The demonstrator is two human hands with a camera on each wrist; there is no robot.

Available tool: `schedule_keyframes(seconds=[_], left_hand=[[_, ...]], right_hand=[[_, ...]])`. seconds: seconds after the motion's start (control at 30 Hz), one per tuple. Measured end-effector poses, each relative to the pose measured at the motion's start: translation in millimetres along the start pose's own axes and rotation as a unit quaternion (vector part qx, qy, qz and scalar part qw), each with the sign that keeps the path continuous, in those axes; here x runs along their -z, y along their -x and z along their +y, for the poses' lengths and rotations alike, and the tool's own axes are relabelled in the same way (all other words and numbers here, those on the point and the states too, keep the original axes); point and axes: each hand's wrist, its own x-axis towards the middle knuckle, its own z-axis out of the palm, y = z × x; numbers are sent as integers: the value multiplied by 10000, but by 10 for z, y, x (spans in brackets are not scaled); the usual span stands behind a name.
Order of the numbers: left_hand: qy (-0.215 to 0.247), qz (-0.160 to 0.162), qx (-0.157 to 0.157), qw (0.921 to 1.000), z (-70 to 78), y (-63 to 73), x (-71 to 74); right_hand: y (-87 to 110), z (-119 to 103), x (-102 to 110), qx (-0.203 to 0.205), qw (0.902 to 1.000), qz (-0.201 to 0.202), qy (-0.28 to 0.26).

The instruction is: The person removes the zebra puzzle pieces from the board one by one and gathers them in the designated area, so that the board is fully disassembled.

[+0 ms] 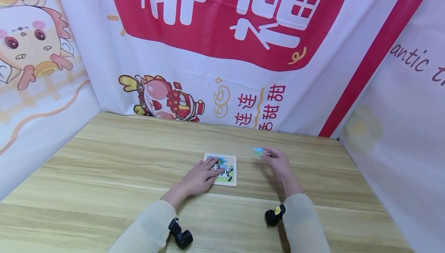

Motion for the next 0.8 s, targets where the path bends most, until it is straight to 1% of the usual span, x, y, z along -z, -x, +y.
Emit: schedule_keyframes(seconds=[0.2, 0.27, 0.3, 0.37, 0.47, 0.53, 0.57, 0.6, 0.63, 0.67, 0.73, 0.8], left_hand=[[36, 5, -8, 10000, 16, 0, -8], [53, 20, -21, 10000, 17, -1, -15], [63, 32, -24, 10000, 17, -3, -18], [66, 60, -28, 10000, 16, -1, -23], [63, 79, -19, 9999, 13, -2, -25], [48, 84, -7, 10000, 11, -1, -22], [44, 74, 2, 10000, 10, -2, -19], [38, 65, 11, 10000, 8, -3, -17], [34, 63, 14, 10000, 10, -2, -12], [30, 57, 17, 10000, 11, -2, -9], [23, 43, 25, 10000, 14, 2, 1], [25, 43, 23, 10000, 16, 2, 5]], right_hand=[[71, 31, 328, -387, 9975, -92, 592], [90, 62, 426, -559, 9974, -93, 455], [101, 80, 471, -699, 9971, -83, 293], [122, 129, 548, -946, 9946, -75, -414], [152, 200, 648, -1347, 9791, -14, -1527], [170, 238, 708, -1536, 9683, 13, -1971], [179, 250, 738, -1589, 9669, 49, -1995], [185, 256, 770, -1544, 9729, 60, -1719], [191, 260, 802, -1527, 9755, 75, -1581], [196, 262, 835, -1528, 9798, 95, -1290], [200, 262, 902, -1364, 9892, 134, -525], [198, 265, 959, -1212, 9922, 169, 236]])
